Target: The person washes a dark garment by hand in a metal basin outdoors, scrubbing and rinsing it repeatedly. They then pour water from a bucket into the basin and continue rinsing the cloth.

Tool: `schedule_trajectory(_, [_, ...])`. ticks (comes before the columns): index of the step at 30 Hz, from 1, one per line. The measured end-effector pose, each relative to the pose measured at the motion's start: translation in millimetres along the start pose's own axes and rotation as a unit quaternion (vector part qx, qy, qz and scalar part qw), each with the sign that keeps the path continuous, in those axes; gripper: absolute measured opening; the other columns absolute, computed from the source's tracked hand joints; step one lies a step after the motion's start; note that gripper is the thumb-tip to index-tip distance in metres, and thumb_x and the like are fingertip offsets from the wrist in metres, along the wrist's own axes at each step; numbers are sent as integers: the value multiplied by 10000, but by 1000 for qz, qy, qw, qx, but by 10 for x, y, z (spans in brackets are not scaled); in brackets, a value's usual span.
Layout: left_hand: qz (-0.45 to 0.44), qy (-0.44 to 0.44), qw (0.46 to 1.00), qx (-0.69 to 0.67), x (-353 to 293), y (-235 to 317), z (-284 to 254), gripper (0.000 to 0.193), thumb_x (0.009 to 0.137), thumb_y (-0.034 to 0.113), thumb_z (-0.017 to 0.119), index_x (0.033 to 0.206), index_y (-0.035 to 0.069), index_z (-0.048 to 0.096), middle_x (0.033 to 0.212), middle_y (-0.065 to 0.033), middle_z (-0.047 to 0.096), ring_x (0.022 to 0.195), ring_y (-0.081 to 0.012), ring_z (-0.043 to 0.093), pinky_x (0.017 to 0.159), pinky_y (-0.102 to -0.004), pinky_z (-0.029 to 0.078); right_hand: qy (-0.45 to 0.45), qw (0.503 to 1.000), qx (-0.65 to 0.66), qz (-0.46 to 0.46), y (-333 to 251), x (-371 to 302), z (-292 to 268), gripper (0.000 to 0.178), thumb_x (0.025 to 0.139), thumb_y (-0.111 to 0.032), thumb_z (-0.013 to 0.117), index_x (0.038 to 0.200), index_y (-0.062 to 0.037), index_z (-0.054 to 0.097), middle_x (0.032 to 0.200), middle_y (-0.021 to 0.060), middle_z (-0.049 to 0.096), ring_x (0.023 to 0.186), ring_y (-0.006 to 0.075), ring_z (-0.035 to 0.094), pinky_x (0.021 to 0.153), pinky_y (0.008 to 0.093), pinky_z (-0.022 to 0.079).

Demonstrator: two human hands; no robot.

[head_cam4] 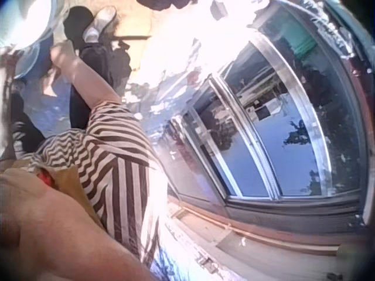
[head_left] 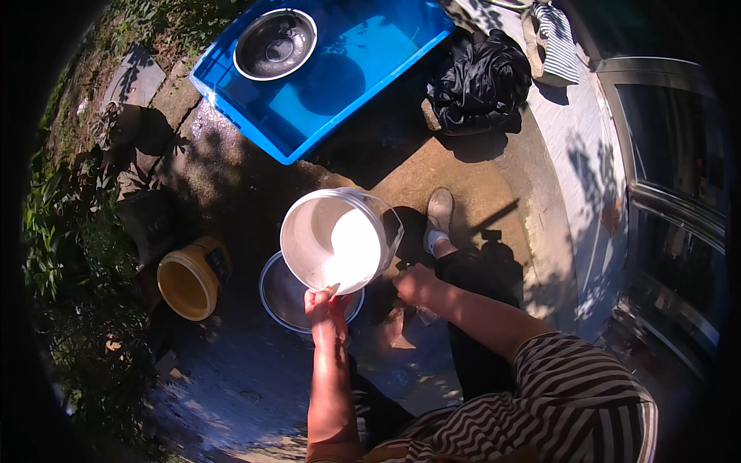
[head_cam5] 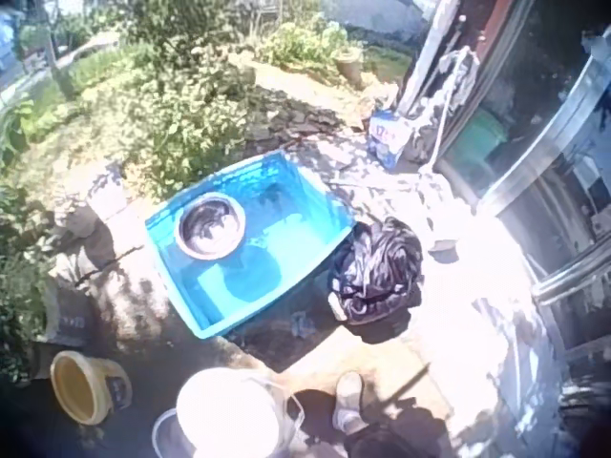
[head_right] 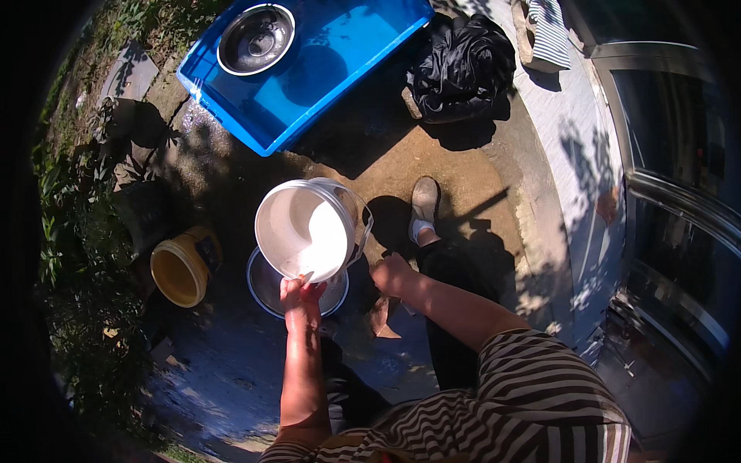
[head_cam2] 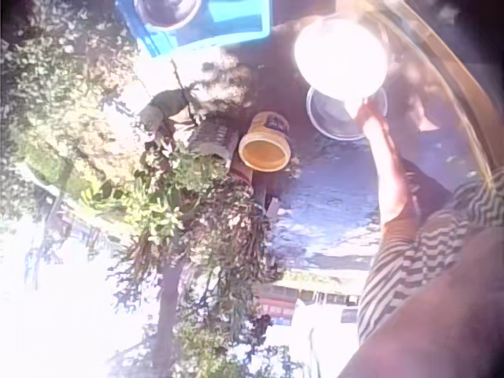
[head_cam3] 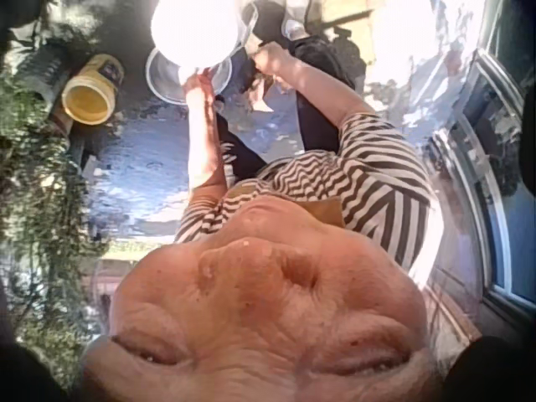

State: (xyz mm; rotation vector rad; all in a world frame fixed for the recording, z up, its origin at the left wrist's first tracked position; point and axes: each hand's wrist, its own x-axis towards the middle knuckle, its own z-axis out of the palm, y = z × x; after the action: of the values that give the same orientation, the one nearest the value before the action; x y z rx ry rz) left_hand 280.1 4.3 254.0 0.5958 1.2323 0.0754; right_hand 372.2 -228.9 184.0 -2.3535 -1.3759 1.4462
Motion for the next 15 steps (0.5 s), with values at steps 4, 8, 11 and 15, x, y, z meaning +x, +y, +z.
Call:
schedule_trajectory(4, [-7, -44, 999, 20, -275, 204, 427, 432, 906, 108, 611, 1317, 21, 511, 1248, -167, 669, 1058, -307, 719, 815, -421, 654, 169, 977, 126, 43, 144, -866, -1009, 207, 929, -270, 697, 1018, -83, 699, 984, 138, 722, 1003, 336, 688, 908, 479, 484])
schedule_trajectory(8, [-42, -17, 999, 23, -670, 274, 879, 400, 873, 148, 633, 1263, 85, 566, 1241, -99, 681, 1068, -301, 702, 774, -458, 633, 269, 954, 124, 36, 476, -1758, -1432, 349, 934, -288, 712, 1196, -61, 663, 1264, 163, 634, 1264, 365, 570, 1135, 568, 394])
schedule_trajectory(11, [-79, 10, 997, 24, -980, 245, 1197, 241, 877, 177, 646, 1104, 100, 617, 1196, -95, 716, 1025, -305, 723, 775, -485, 627, 249, 957, 145, 44, 749, -2009, -1446, 393, 933, -335, 719, 1208, -59, 668, 1280, 172, 638, 1284, 364, 570, 1139, 552, 392])
schedule_trajectory(15, [-120, -30, 992, 11, -1165, 212, 1779, 128, 891, 207, 663, 975, 115, 635, 1130, -92, 757, 1000, -311, 749, 787, -500, 631, 182, 964, 189, 52, 926, -1895, -1552, 395, 971, -399, 664, 1139, -43, 690, 1197, 174, 654, 1207, 340, 596, 1084, 502, 413])
